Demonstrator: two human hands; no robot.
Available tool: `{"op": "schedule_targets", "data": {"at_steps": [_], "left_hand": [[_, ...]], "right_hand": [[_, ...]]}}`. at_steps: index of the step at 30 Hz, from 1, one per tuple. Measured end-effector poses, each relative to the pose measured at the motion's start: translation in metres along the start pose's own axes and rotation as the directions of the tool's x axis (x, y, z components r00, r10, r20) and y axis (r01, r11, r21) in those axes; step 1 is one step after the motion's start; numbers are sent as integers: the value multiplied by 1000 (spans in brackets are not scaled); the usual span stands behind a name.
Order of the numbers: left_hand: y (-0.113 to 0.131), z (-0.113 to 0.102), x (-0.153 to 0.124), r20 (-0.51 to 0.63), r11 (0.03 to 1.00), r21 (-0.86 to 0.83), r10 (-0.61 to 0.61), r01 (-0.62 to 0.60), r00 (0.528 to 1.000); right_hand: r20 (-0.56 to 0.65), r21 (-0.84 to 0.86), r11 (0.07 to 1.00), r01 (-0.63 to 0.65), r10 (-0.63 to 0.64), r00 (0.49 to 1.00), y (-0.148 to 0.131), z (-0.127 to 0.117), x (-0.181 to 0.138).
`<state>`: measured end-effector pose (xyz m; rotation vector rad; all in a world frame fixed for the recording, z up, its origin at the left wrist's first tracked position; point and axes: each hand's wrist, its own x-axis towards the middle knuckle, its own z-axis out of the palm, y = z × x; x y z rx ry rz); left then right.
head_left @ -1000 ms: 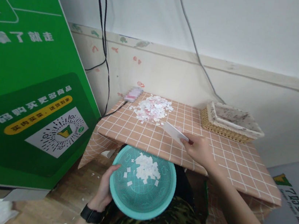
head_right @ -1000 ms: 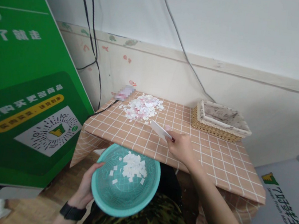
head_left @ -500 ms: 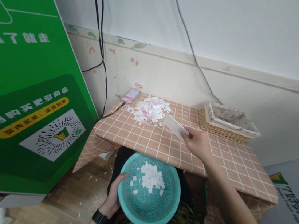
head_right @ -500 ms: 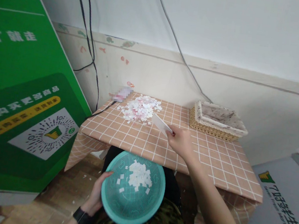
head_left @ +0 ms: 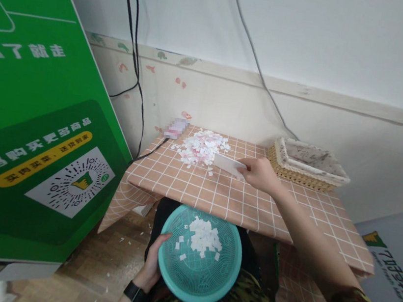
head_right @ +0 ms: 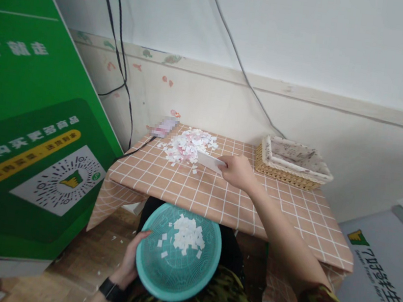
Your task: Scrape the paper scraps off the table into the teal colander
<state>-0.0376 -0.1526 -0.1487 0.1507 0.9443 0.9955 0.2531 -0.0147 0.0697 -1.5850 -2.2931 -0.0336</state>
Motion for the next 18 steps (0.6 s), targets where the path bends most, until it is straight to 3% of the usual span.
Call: {"op": "schedule_targets", "data": {"at_steps": [7,18], "left_hand": [[1,-1,0,28,1000,4,8,-8,1000],[-1,-7,4,9,1000,11,19,-19,1000]], "right_hand": [[38,53,996,73,-75,996,-7,0,6],[34,104,994,30,-33,999,-4,-18,-14]]}}
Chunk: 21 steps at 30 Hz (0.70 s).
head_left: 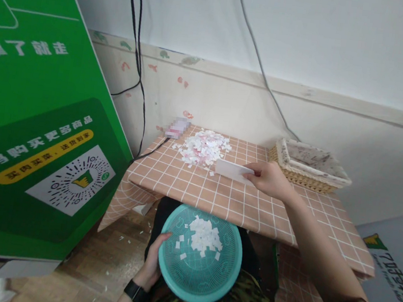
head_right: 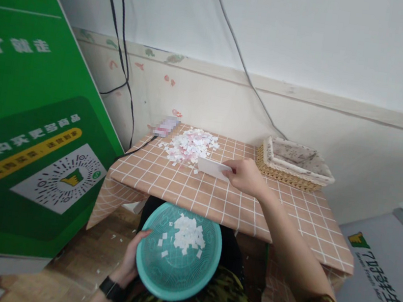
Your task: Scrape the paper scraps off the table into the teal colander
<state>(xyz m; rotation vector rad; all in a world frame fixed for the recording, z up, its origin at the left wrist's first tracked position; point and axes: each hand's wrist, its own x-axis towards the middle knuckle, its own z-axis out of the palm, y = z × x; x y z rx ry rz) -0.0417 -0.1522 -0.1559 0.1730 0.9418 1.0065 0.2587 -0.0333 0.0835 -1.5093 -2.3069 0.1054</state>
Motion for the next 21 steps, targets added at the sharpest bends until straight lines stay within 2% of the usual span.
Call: {"op": "schedule_targets", "data": {"at_steps": [5,21], "left_hand": [[0,3,-2,-5,1000,-10,0,0,1000],[1,4,-3,-15,1000,-12,-11,11,1000]], "right_hand": [[36,-18,999,27,-27,999,0,5,-2],[-62,-38,998,-46,43,997,9,25,6]]}}
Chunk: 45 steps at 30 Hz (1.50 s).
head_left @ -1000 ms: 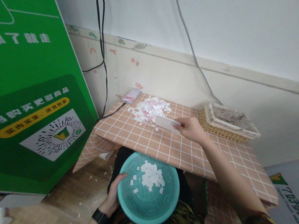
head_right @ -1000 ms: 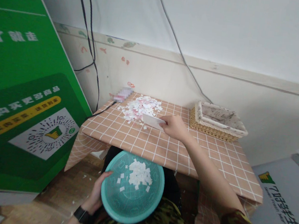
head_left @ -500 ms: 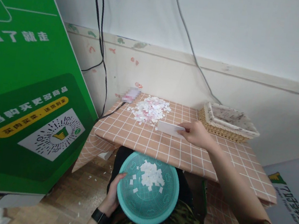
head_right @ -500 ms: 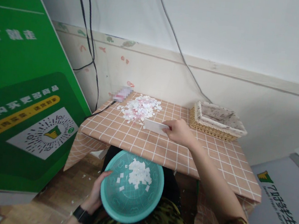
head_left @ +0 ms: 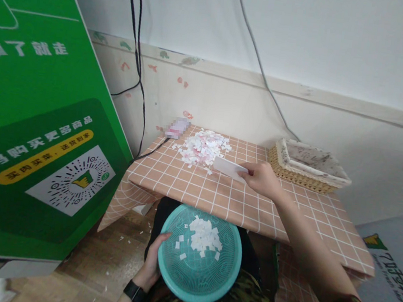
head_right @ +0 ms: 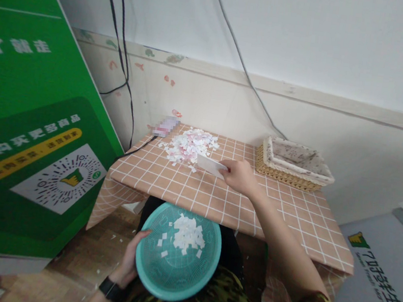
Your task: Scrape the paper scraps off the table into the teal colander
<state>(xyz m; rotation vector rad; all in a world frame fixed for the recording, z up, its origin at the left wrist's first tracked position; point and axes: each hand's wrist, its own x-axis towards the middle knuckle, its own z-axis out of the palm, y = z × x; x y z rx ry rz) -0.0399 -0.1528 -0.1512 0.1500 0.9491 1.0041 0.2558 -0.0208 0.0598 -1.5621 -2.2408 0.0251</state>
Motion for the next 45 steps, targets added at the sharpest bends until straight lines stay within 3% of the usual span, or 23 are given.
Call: {"op": "schedule_targets", "data": {"at_steps": [12,19,38,45], "left_hand": [[1,1,0,-18,1000,0,-4,4,1000],[0,-1,-1,14,1000,-11,-5,5,1000],[-2,-4,5,-2,1000,-8,6,-6,1000],[-1,-3,2,5,1000,-25,14,-14,1000]], "right_hand": [[-76,107,994,-16,25,997,-31,22,-11],[-70,39,999,-28,30,997,-27,40,-9],[-120,50,995,-82,87,989,-31,43,-20],[-125,56,998,-1,8,992,-45,46,-32]]}}
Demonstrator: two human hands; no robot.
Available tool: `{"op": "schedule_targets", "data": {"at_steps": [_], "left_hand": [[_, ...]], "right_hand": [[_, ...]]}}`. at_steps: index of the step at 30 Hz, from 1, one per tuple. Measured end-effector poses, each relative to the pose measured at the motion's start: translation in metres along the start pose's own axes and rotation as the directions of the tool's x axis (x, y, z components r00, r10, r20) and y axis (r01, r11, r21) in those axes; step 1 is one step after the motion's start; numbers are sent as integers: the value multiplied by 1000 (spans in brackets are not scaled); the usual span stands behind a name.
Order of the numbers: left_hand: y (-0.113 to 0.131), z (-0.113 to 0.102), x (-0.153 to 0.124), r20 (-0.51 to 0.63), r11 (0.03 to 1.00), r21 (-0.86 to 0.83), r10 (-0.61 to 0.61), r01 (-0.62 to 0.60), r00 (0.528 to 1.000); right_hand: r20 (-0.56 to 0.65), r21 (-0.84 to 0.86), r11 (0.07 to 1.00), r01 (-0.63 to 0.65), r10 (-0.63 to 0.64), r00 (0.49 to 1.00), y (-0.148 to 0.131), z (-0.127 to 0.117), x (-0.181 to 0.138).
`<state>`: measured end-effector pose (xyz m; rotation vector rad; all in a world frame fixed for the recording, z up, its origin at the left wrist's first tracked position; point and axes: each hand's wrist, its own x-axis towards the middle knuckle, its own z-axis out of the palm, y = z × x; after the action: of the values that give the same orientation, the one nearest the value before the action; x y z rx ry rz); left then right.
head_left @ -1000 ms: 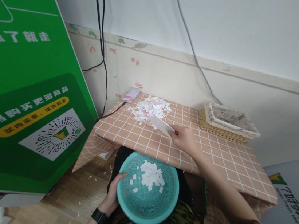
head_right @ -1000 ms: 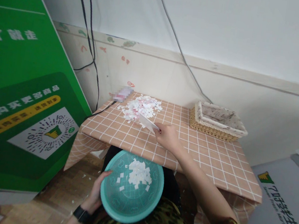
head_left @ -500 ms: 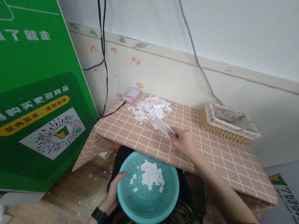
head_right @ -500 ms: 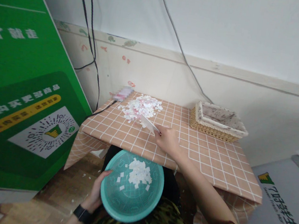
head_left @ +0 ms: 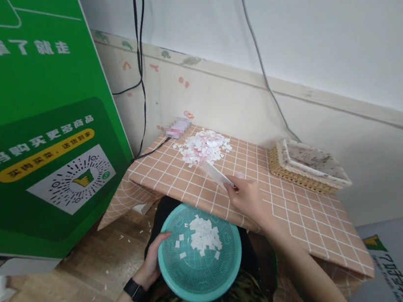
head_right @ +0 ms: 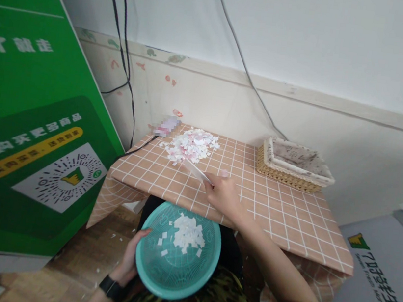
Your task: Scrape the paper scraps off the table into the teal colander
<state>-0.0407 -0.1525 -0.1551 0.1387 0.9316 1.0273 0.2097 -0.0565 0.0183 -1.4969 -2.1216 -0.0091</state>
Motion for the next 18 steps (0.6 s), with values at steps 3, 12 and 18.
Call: {"op": "schedule_targets", "data": {"at_steps": [3,12,18], "left_hand": [[0,1,0,-29,1000,4,-9,9,1000],[2,5,-3,-39,999,3,44,-44,998],[1,2,-1,-23,1000,-4,-7,6,1000]], "right_hand": [[27,-51,996,78,-77,997,-20,8,-10],[260,-222,928,300,-240,935,-87,28,-18],[268,-311,927,212,-129,955,-68,18,-28]]}}
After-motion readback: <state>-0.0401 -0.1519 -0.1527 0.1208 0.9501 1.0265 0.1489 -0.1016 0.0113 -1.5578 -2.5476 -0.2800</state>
